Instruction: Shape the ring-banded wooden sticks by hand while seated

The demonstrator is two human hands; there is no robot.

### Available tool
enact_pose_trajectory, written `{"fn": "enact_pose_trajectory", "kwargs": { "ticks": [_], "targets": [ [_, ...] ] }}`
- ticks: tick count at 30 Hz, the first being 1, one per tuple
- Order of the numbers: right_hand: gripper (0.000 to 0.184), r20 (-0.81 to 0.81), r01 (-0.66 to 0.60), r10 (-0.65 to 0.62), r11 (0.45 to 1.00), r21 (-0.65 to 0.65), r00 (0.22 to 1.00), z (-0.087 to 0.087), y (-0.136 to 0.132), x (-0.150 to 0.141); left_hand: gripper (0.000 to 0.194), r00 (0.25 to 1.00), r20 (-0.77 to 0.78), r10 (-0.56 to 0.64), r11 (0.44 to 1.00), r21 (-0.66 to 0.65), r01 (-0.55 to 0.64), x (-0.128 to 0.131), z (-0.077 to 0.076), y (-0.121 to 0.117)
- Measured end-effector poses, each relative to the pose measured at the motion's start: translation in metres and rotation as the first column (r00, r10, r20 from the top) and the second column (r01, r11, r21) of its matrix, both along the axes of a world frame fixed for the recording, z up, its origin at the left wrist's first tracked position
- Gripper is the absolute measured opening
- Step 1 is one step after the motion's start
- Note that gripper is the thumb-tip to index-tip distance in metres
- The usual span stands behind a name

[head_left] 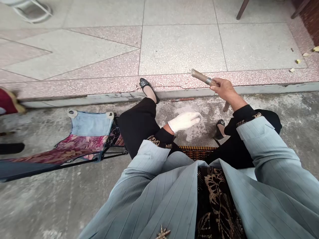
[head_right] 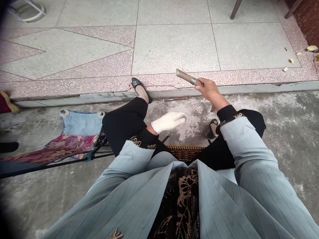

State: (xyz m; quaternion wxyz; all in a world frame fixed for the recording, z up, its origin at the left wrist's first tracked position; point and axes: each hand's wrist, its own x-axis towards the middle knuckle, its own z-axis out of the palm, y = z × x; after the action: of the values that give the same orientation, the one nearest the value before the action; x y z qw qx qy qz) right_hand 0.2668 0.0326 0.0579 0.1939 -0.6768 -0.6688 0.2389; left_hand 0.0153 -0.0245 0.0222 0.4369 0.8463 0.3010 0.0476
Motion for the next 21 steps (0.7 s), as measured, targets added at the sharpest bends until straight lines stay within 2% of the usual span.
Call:
{"fn": "enact_pose_trajectory", "kwargs": {
  "ticks": [3, 5, 6, 7, 9, 11, 12, 13, 14, 15, 16, 17, 18, 19, 21],
  "targets": [
    [0.039, 0.311, -0.077, 0.071, 0.997, 0.006, 0.948, 0.013, -0.01, -0.008, 0.031, 0.999, 0.006, 0.039, 0.99, 0.137, -0.04, -0.01, 0.02, -0.012],
    [0.037, 0.462, -0.167, 0.203, 0.979, -0.118, 0.864, 0.025, -0.021, -0.015, 0.03, 0.986, 0.128, 0.11, 0.98, 0.152, -0.129, -0.018, 0.034, -0.02],
    [0.035, 0.489, -0.215, 0.296, 0.953, -0.215, 0.821, 0.033, -0.028, -0.018, 0.03, 0.964, 0.204, 0.17, 0.977, 0.095, -0.192, -0.023, 0.041, -0.024],
    [0.033, 0.466, -0.271, 0.401, 0.907, -0.322, 0.789, 0.042, -0.036, -0.021, 0.029, 0.92, 0.295, 0.257, 0.96, 0.027, -0.277, -0.026, 0.046, -0.026],
    [0.031, 0.26, -0.423, 0.596, 0.756, -0.5, 0.759, 0.063, -0.058, -0.024, 0.026, 0.766, 0.46, 0.448, 0.888, -0.132, -0.44, -0.033, 0.055, -0.028],
    [0.03, -0.089, -0.627, 0.706, 0.555, -0.547, 0.702, 0.088, -0.084, -0.027, 0.022, 0.62, 0.561, 0.549, 0.823, -0.236, -0.516, -0.037, 0.058, -0.026],
    [0.032, -0.205, -0.683, 0.701, 0.514, -0.52, 0.683, 0.099, -0.098, -0.028, 0.022, 0.598, 0.574, 0.56, 0.817, -0.261, -0.514, -0.037, 0.058, -0.025],
    [0.036, -0.294, -0.713, 0.672, 0.514, -0.477, 0.68, 0.109, -0.112, -0.03, 0.022, 0.596, 0.574, 0.562, 0.818, -0.278, -0.503, -0.036, 0.056, -0.025],
    [0.042, -0.363, -0.718, 0.623, 0.554, -0.42, 0.693, 0.118, -0.124, -0.032, 0.022, 0.613, 0.56, 0.557, 0.825, -0.283, -0.49, -0.035, 0.053, -0.024],
    [0.047, -0.417, -0.695, 0.56, 0.631, -0.345, 0.716, 0.123, -0.134, -0.034, 0.022, 0.648, 0.534, 0.543, 0.836, -0.269, -0.479, -0.032, 0.05, -0.025],
    [0.049, -0.452, -0.626, 0.483, 0.739, -0.249, 0.75, 0.127, -0.141, -0.035, 0.021, 0.696, 0.496, 0.519, 0.852, -0.232, -0.47, -0.03, 0.046, -0.027],
    [0.049, -0.486, -0.542, 0.41, 0.824, -0.164, 0.772, 0.128, -0.145, -0.037, 0.02, 0.749, 0.449, 0.487, 0.87, -0.171, -0.463, -0.027, 0.042, -0.03],
    [0.047, -0.515, -0.452, 0.343, 0.886, -0.099, 0.786, 0.127, -0.147, -0.039, 0.023, 0.794, 0.394, 0.463, 0.881, -0.11, -0.46, -0.025, 0.039, -0.033],
    [0.042, -0.554, -0.375, 0.285, 0.926, -0.054, 0.782, 0.124, -0.146, -0.04, 0.026, 0.84, 0.354, 0.412, 0.907, -0.071, -0.415, -0.023, 0.037, -0.036],
    [0.032, -0.636, -0.264, 0.196, 0.964, -0.013, 0.747, 0.117, -0.14, -0.043, 0.029, 0.902, 0.293, 0.317, 0.946, -0.024, -0.324, -0.021, 0.035, -0.042]
  ]
}}
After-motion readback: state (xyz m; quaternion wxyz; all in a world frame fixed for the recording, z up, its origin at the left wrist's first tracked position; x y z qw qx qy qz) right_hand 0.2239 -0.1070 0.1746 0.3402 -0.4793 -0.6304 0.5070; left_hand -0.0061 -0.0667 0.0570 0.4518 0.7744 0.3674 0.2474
